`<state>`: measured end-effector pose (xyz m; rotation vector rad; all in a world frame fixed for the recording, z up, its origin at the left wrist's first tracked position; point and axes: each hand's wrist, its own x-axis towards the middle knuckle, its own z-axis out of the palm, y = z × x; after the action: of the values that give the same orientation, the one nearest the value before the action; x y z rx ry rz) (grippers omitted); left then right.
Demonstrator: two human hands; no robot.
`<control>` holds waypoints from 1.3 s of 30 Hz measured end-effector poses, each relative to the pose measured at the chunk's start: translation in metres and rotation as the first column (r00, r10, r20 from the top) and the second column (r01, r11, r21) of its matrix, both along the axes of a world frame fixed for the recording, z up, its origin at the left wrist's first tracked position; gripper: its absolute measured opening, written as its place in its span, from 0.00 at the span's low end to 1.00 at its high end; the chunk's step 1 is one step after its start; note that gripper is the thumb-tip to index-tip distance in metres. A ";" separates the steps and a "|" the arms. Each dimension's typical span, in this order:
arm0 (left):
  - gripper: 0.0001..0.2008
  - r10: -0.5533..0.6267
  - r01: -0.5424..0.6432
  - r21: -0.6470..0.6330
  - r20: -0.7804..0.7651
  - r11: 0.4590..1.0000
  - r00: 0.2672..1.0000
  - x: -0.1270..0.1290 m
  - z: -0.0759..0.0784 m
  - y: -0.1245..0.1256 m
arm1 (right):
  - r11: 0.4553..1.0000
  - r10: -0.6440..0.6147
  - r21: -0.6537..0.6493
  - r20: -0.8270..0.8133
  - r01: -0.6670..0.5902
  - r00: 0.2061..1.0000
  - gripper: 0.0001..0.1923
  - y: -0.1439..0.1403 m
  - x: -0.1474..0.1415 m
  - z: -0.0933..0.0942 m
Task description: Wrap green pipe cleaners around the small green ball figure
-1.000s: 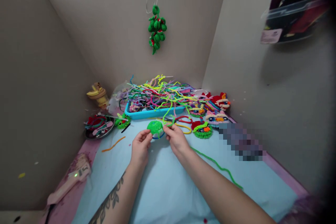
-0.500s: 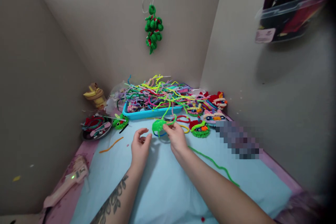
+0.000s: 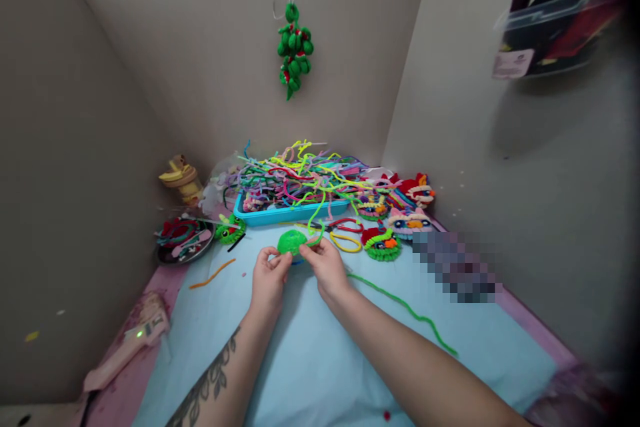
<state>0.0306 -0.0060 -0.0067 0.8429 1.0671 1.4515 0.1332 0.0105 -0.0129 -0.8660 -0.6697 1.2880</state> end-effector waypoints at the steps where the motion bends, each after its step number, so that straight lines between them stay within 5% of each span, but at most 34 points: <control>1: 0.20 -0.015 0.015 -0.004 0.018 1.000 1.000 0.000 0.000 0.000 | 1.000 0.003 -0.005 -0.002 -0.003 1.000 0.11 0.000 0.000 0.000; 9: 0.26 0.024 -0.008 0.075 -0.213 0.997 0.977 -0.003 -0.001 -0.001 | 0.996 -0.015 -0.087 0.029 0.017 0.999 0.13 0.000 0.003 0.003; 16: 0.19 0.099 -0.079 0.069 -0.381 0.995 0.919 -0.008 -0.005 0.000 | 0.996 0.003 -0.091 -0.006 -0.003 1.000 0.15 -0.002 0.001 0.004; 39: 0.20 0.037 -0.034 0.021 -0.162 0.999 0.986 -0.009 -0.001 0.005 | 0.998 -0.006 -0.059 0.037 0.008 0.999 0.13 -0.002 0.000 -0.002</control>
<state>0.0217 -0.0005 -0.0077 0.9725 1.1971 1.4424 0.1334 0.0080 -0.0154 -0.9415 -0.6598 1.2936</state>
